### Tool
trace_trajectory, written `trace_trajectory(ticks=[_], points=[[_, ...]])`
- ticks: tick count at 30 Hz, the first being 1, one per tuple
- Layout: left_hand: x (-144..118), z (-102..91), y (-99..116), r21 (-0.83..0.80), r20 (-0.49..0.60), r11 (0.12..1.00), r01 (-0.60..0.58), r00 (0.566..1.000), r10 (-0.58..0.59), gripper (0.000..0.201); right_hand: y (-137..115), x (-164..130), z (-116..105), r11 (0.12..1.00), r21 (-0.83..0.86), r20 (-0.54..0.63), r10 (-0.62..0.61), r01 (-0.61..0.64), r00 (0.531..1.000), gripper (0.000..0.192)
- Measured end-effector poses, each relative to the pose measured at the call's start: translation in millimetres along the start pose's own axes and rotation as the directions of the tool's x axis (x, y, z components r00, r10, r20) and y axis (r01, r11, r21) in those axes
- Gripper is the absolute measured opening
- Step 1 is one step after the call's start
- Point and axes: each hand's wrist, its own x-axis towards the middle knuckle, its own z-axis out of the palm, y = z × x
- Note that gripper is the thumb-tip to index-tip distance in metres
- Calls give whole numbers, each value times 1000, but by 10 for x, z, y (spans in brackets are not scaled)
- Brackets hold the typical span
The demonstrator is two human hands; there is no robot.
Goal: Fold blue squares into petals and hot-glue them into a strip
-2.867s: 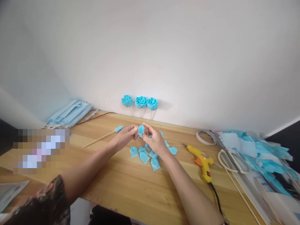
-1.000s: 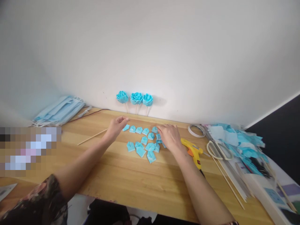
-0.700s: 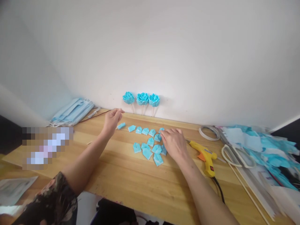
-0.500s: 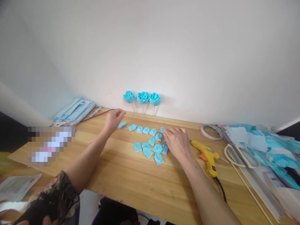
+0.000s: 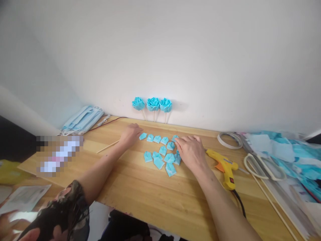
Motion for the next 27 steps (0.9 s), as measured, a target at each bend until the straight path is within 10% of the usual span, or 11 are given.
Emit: trace_trajectory(ticks=[7,18,27], points=[[-12,-227,-274,-49,-233,979,199,951,-205,28,-2,-6,-14,1000,19,-22,-9,9,1000,19],[-36,-26,103,-109,68,994,30,997,-22,22,25,1,-23,998,61,-48,-6,9,999,22],[-50,107,137,-16,89,1000,22,996,-21,20,-2,2,-26,998,69,-50,-6,9,999,22]])
